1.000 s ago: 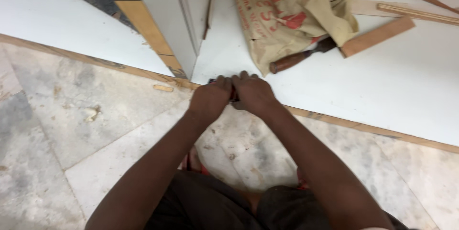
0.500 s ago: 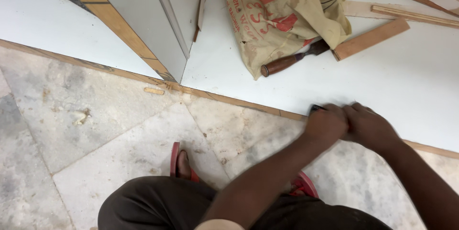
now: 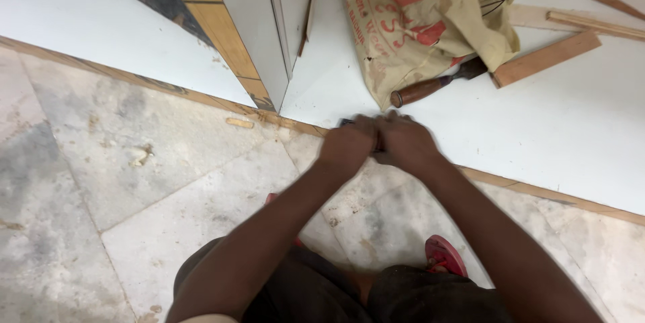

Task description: The person smooths a wooden strip along the base of a wall using a power sander, then switches to a chisel and a hand plane to refine the surface. The person sits on the floor throughout the task.

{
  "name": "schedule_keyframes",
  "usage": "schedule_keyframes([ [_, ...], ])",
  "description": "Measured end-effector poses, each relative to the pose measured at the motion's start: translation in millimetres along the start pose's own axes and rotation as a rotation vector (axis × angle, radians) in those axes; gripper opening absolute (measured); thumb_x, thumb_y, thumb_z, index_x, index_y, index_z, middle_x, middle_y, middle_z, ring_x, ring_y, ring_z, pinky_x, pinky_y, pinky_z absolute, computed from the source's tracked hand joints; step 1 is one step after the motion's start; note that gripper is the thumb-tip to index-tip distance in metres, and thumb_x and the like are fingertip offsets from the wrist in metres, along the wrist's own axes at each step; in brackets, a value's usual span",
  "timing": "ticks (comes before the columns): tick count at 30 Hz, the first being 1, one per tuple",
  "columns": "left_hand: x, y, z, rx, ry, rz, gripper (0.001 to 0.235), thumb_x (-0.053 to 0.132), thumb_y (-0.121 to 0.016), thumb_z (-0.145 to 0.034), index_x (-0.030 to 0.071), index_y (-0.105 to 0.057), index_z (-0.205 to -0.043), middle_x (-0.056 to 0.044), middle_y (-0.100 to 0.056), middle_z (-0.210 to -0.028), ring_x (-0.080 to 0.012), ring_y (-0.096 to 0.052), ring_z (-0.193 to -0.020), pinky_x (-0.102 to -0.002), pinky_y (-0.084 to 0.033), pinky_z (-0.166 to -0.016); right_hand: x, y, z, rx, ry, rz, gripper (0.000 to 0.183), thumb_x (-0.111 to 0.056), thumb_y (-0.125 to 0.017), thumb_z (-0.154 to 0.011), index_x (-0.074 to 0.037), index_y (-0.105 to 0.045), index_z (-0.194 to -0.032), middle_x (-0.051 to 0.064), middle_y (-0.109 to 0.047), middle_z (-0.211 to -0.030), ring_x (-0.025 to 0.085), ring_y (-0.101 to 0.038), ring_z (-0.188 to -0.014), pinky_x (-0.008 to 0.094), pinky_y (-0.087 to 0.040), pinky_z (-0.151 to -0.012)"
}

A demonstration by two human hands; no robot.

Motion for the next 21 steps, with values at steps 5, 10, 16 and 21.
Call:
schedule_keyframes([
  [5, -39.3, 34.5, 21.1, -0.051, 0.056, -0.108, 0.020, 0.008, -0.064, -0.084, 0.000, -0.065, -0.102, -0.016, -0.067, -0.099, -0.0292, -0.074, -0.078, -0.040, -0.060, -0.061, -52.5, 8.3, -20.0, -0.001, 0.040, -0.027, 0.067, -0.035, -0.089, -0.067, -0.012, -0.058, -0.122, 0.013, -0.062, -0.118, 0.034, -0.064, -0.109, 0.046, -0.056, -0.089],
  [10, -2.9, 3.3, 9.8, 0.034, 0.004, -0.126, 0.017, 0.007, -0.065, -0.084, 0.002, -0.065, -0.100, -0.014, -0.067, -0.095, -0.0279, -0.073, -0.075, -0.038, -0.060, -0.059, -14.7, 4.7, 5.9, 0.017, 0.022, -0.083, 0.065, -0.035, -0.089, -0.067, -0.011, -0.059, -0.119, 0.014, -0.062, -0.115, 0.036, -0.063, -0.107, 0.046, -0.055, -0.089],
  [16, 134.3, -83.3, -45.6, -0.035, -0.106, -0.069, 0.028, 0.007, -0.067, -0.082, -0.006, -0.066, -0.107, -0.022, -0.068, -0.102, -0.0259, -0.073, -0.072, -0.035, -0.058, -0.055, 111.2, 1.1, 87.6, 0.043, -0.079, 0.014, 0.056, -0.037, -0.088, -0.066, -0.011, -0.062, -0.109, 0.010, -0.065, -0.107, 0.032, -0.063, -0.108, 0.045, -0.053, -0.092],
  [21, 235.6, -90.8, -71.9, 0.004, -0.165, -0.011, 0.039, 0.017, -0.071, -0.072, -0.002, -0.070, -0.106, -0.022, -0.068, -0.110, -0.0234, -0.074, -0.071, -0.034, -0.057, -0.047, 187.5, 4.2, 155.8, -0.068, -0.322, 0.138, 0.062, -0.041, -0.088, -0.066, -0.015, -0.062, -0.117, 0.005, -0.066, -0.111, 0.026, -0.068, -0.108, 0.042, -0.059, -0.090],
])
Point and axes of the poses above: each hand's wrist, its own z-axis away from the middle knuckle, its own y-axis out of the back of the hand, x = y × z, the point moved 6 cm from there along -z, towards the middle knuckle
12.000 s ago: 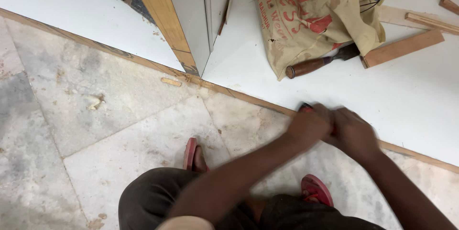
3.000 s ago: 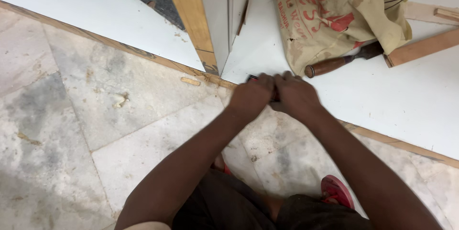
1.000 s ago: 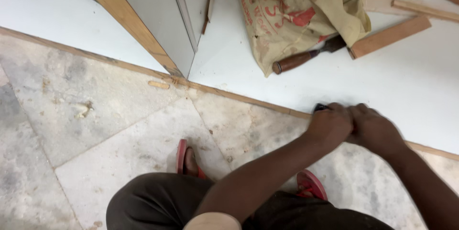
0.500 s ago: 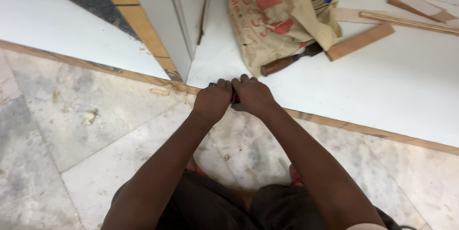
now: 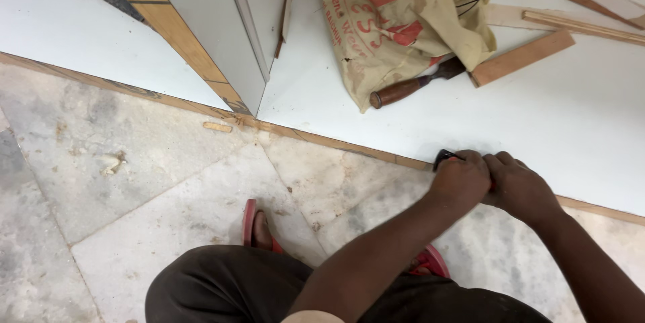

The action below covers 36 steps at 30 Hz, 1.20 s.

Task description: The person smooths a wooden strip along the base of a wall using a power sander, then switches to a chisel and a hand plane to refine the surface. The person sits on the floor throughout the task.

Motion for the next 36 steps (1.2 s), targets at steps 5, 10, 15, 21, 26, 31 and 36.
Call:
schedule_keyframes([
  [5, -43.7, 11.0, 22.0, 0.119, 0.025, 0.144, 0.018, 0.013, -0.069, -0.085, 0.002, -0.070, -0.098, -0.020, -0.070, -0.107, -0.0242, -0.074, -0.075, -0.035, -0.057, -0.060, -40.8, 2.3, -19.8, -0.032, 0.024, 0.040, 0.064, -0.043, -0.088, -0.067, -0.015, -0.062, -0.117, 0.006, -0.065, -0.113, 0.026, -0.067, -0.110, 0.041, -0.059, -0.090],
  [10, -165.1, 45.7, 78.5, 0.083, 0.116, 0.069, 0.013, 0.005, -0.063, -0.088, 0.000, -0.064, -0.100, -0.017, -0.067, -0.097, -0.0287, -0.073, -0.076, -0.040, -0.058, -0.060, -163.8, 25.0, -67.1, 0.096, 0.306, -0.122, 0.063, -0.034, -0.087, -0.067, -0.014, -0.062, -0.121, 0.010, -0.067, -0.111, 0.032, -0.064, -0.109, 0.044, -0.053, -0.093],
  [15, -261.9, 135.1, 145.9, -0.109, 0.237, -0.027, 0.016, 0.007, -0.062, -0.089, 0.002, -0.064, -0.105, -0.014, -0.067, -0.104, -0.0290, -0.073, -0.082, -0.040, -0.059, -0.066, -284.7, 41.3, -93.5, 0.044, 0.387, -0.145, 0.062, -0.032, -0.085, -0.072, -0.008, -0.061, -0.124, 0.013, -0.064, -0.121, 0.034, -0.065, -0.108, 0.044, -0.056, -0.089],
  [21, -240.4, 228.5, 187.2, 0.251, 0.382, 0.402, 0.054, 0.016, -0.076, -0.084, 0.006, -0.060, -0.134, -0.018, -0.067, -0.125, -0.0284, -0.071, -0.093, -0.040, -0.057, -0.077, -266.0, 46.4, -30.3, 0.083, 0.331, -0.543, 0.075, -0.046, -0.090, -0.068, -0.004, -0.061, -0.124, 0.014, -0.070, -0.108, 0.029, -0.069, -0.095, 0.042, -0.057, -0.083],
  [26, -216.4, 202.2, 168.0, 0.353, 0.623, 1.240, 0.059, 0.037, -0.072, -0.092, 0.006, -0.055, -0.140, -0.014, -0.071, -0.126, -0.0200, -0.070, -0.100, -0.037, -0.056, -0.087, -203.3, 6.8, 42.4, -0.245, -0.075, -1.592, 0.073, -0.056, -0.070, -0.080, -0.007, -0.058, -0.132, 0.015, -0.071, -0.099, 0.021, -0.071, -0.080, 0.035, -0.060, -0.066],
  [31, -146.1, 132.1, 167.4, -0.075, 0.714, 1.700, 0.065, 0.055, -0.057, -0.096, 0.006, -0.054, -0.139, -0.002, -0.067, -0.126, -0.0160, -0.067, -0.111, -0.038, -0.051, -0.102, -191.8, -13.2, 69.8, -0.200, -0.114, -2.169, 0.061, -0.060, -0.049, -0.100, -0.004, -0.062, -0.122, 0.016, -0.070, -0.085, 0.019, -0.070, -0.067, 0.030, -0.059, -0.057],
  [36, -129.1, 126.9, 179.4, -0.085, 0.385, 1.829, 0.057, 0.046, -0.057, -0.104, 0.000, -0.061, -0.136, -0.010, -0.070, -0.110, -0.0189, -0.066, -0.102, -0.036, -0.050, -0.102, -203.8, -22.9, 61.6, -0.314, -0.011, -2.279, 0.069, -0.066, -0.034, -0.103, -0.005, -0.066, -0.111, 0.014, -0.068, -0.070, 0.018, -0.065, -0.052, 0.027, -0.052, -0.039],
])
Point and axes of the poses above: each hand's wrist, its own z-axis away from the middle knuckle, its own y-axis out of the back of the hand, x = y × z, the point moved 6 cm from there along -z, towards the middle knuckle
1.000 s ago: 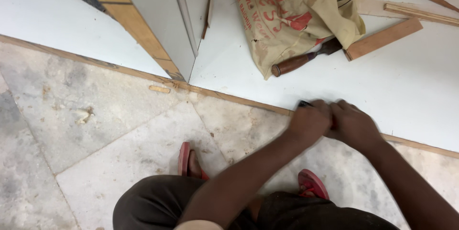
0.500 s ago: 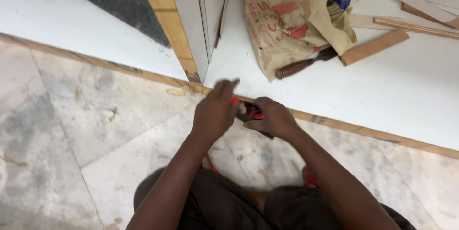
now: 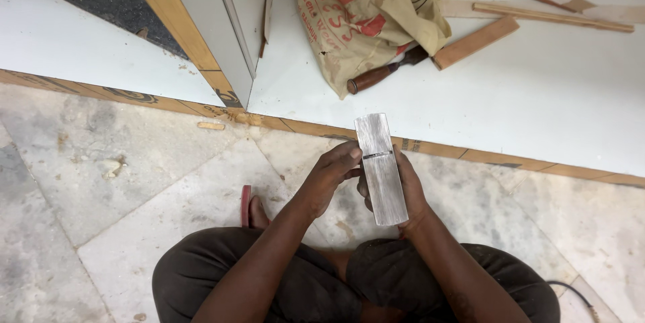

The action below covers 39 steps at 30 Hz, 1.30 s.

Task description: The person smooths a wooden strip along the base of a wall using a power sander, then switches to a chisel and a hand plane to refine the surface. The person sits on the floor throughout the task.

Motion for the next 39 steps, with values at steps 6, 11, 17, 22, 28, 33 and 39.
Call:
schedule_keyframes([
  [6, 6.8, 5.5, -10.6, 0.124, 0.003, -0.042, 0.044, 0.023, -0.068, -0.096, 0.002, -0.059, -0.134, -0.009, -0.072, -0.109, -0.0141, -0.064, -0.094, -0.032, -0.051, -0.083, 5.2, -3.9, -10.3, 0.160, -0.093, 0.079, 0.075, -0.072, -0.027, -0.099, -0.008, -0.061, -0.117, 0.012, -0.065, -0.083, 0.019, -0.066, -0.052, 0.030, -0.053, -0.038],
  [11, 5.8, 12.9, -19.4, 0.144, 0.035, -0.063, 0.045, 0.019, -0.069, -0.093, 0.004, -0.056, -0.132, -0.008, -0.073, -0.107, -0.0150, -0.066, -0.092, -0.031, -0.053, -0.080, -2.0, -7.5, -6.6, 0.165, -0.070, 0.256, 0.076, -0.069, -0.028, -0.096, -0.005, -0.051, -0.131, 0.014, -0.067, -0.094, 0.020, -0.071, -0.066, 0.032, -0.061, -0.050],
  [17, 0.3, 20.1, -21.5, 0.214, 0.051, -0.103, 0.044, 0.010, -0.072, -0.086, 0.006, -0.055, -0.127, -0.007, -0.070, -0.105, -0.0131, -0.065, -0.088, -0.030, -0.053, -0.071, 9.7, -4.2, -13.5, 0.131, -0.038, 0.362, 0.086, -0.058, -0.061, -0.091, -0.006, -0.031, -0.153, 0.019, -0.066, -0.112, 0.022, -0.069, -0.088, 0.035, -0.062, -0.068],
  [22, -3.9, 22.0, -18.4, 0.251, 0.012, -0.016, 0.040, 0.004, -0.068, -0.087, 0.002, -0.056, -0.125, -0.011, -0.070, -0.103, -0.0148, -0.064, -0.089, -0.031, -0.052, -0.076, 16.5, 7.3, -15.9, 0.151, -0.045, 0.425, 0.103, -0.061, -0.064, -0.087, -0.008, -0.016, -0.160, 0.019, -0.062, -0.126, 0.023, -0.066, -0.108, 0.036, -0.060, -0.083],
  [28, -3.1, 25.3, -18.3, 0.311, 0.022, -0.041, 0.028, 0.015, -0.068, -0.093, 0.004, -0.063, -0.118, -0.006, -0.069, -0.103, -0.0135, -0.062, -0.101, -0.033, -0.049, -0.093, 19.6, 4.8, -16.1, 0.143, -0.024, 0.445, 0.107, -0.069, -0.062, -0.086, -0.005, -0.022, -0.162, 0.022, -0.056, -0.136, 0.026, -0.059, -0.124, 0.038, -0.057, -0.095],
  [33, -9.4, 28.8, -20.8, 0.292, 0.156, -0.144, 0.034, 0.030, -0.069, -0.094, 0.005, -0.069, -0.118, -0.008, -0.074, -0.107, -0.0170, -0.065, -0.108, -0.036, -0.044, -0.103, 25.2, 9.1, -16.1, 0.156, -0.072, 0.404, 0.106, -0.071, -0.059, -0.082, -0.006, -0.024, -0.159, 0.028, -0.056, -0.133, 0.034, -0.060, -0.121, 0.042, -0.058, -0.089],
  [39, -17.5, 35.7, -22.6, 0.247, 0.239, -0.123, 0.037, 0.027, -0.076, -0.088, 0.003, -0.072, -0.115, -0.010, -0.076, -0.106, -0.0181, -0.066, -0.112, -0.040, -0.043, -0.107, 24.9, 9.6, -19.3, 0.139, -0.025, 0.443, 0.097, -0.072, -0.051, -0.091, -0.009, -0.024, -0.160, 0.008, -0.059, -0.130, 0.013, -0.062, -0.118, 0.033, -0.060, -0.091],
])
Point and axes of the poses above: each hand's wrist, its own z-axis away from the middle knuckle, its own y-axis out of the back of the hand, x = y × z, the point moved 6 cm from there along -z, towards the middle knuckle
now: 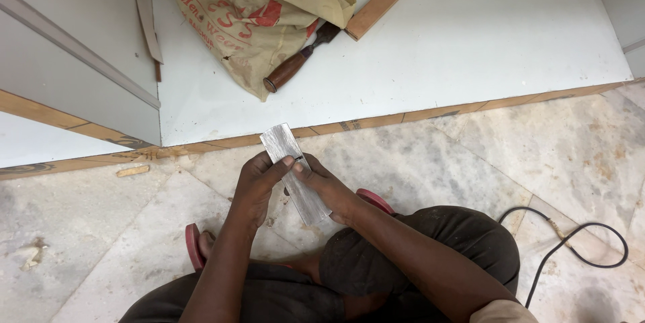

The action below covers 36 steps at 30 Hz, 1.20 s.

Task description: The person smooths a wooden strip along the base of a wall using a power sander, then switches to a chisel and a hand plane to refine the surface. The person sits on the floor throughout the task.

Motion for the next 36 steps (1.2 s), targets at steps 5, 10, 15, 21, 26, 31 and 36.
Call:
schedule_keyframes([
  [5, -1.4, 3.1, 0.8, -0.043, 0.039, -0.003, 0.036, 0.022, -0.079, -0.085, 0.001, -0.073, -0.113, -0.012, -0.075, -0.099, -0.0215, -0.066, -0.098, -0.042, -0.047, -0.093, -3.4, -3.9, 4.2, -0.061, -0.019, -0.099, 0.087, -0.073, -0.043, -0.093, -0.010, -0.035, -0.154, 0.011, -0.065, -0.102, 0.014, -0.066, -0.088, 0.031, -0.059, -0.072],
  [10, 5.9, 0.4, 0.8, -0.066, -0.034, 0.033, 0.035, 0.023, -0.077, -0.083, 0.002, -0.073, -0.111, -0.008, -0.076, -0.101, -0.0155, -0.068, -0.097, -0.031, -0.052, -0.090, -5.2, -4.9, 6.5, -0.086, 0.015, -0.084, 0.085, -0.074, -0.040, -0.092, -0.009, -0.042, -0.146, 0.011, -0.067, -0.098, 0.014, -0.066, -0.082, 0.030, -0.059, -0.068],
  [15, 13.5, -2.0, 5.0, -0.070, 0.009, 0.150, 0.039, 0.040, -0.065, -0.095, 0.002, -0.068, -0.105, -0.009, -0.071, -0.090, -0.0171, -0.065, -0.082, -0.030, -0.055, -0.069, 0.0, -3.2, 2.7, -0.108, -0.002, -0.147, 0.087, -0.078, -0.036, -0.093, -0.003, -0.056, -0.131, 0.013, -0.069, -0.094, 0.018, -0.068, -0.075, 0.033, -0.059, -0.061],
  [21, 17.9, -7.6, 7.3, -0.088, -0.035, -0.009, 0.033, 0.027, -0.075, -0.087, 0.003, -0.069, -0.109, -0.009, -0.071, -0.089, -0.0182, -0.064, -0.073, -0.036, -0.052, -0.063, -2.9, 0.6, 1.7, -0.072, 0.005, -0.098, 0.088, -0.079, -0.034, -0.089, -0.005, -0.055, -0.130, 0.014, -0.069, -0.095, 0.019, -0.073, -0.085, 0.034, -0.063, -0.074],
  [26, 8.1, -1.8, 2.8, -0.058, -0.059, -0.011, 0.035, 0.024, -0.077, -0.086, 0.000, -0.071, -0.110, -0.010, -0.074, -0.097, -0.0167, -0.070, -0.090, -0.035, -0.055, -0.082, -5.9, -3.9, 4.0, -0.044, -0.003, 0.017, 0.092, -0.081, -0.037, -0.082, -0.011, -0.044, -0.141, 0.012, -0.067, -0.101, 0.019, -0.070, -0.089, 0.035, -0.062, -0.074],
  [31, -1.6, 3.5, -4.3, 0.051, 0.039, 0.069, 0.049, 0.046, -0.063, -0.096, 0.001, -0.068, -0.113, -0.010, -0.073, -0.099, -0.0186, -0.068, -0.097, -0.033, -0.053, -0.091, -8.1, -1.8, 3.0, -0.012, 0.019, 0.029, 0.100, -0.083, -0.039, -0.082, -0.007, -0.040, -0.147, 0.013, -0.065, -0.104, 0.019, -0.069, -0.093, 0.035, -0.062, -0.075],
  [36, 20.6, 14.3, -2.5, 0.169, -0.158, -0.050, 0.052, 0.051, -0.057, -0.097, 0.001, -0.059, -0.114, -0.005, -0.069, -0.098, -0.0177, -0.066, -0.096, -0.035, -0.055, -0.086, -2.9, 2.1, 2.1, 0.011, -0.003, -0.023, 0.098, -0.082, -0.036, -0.085, -0.007, -0.042, -0.147, 0.014, -0.065, -0.101, 0.021, -0.069, -0.091, 0.035, -0.063, -0.075],
])
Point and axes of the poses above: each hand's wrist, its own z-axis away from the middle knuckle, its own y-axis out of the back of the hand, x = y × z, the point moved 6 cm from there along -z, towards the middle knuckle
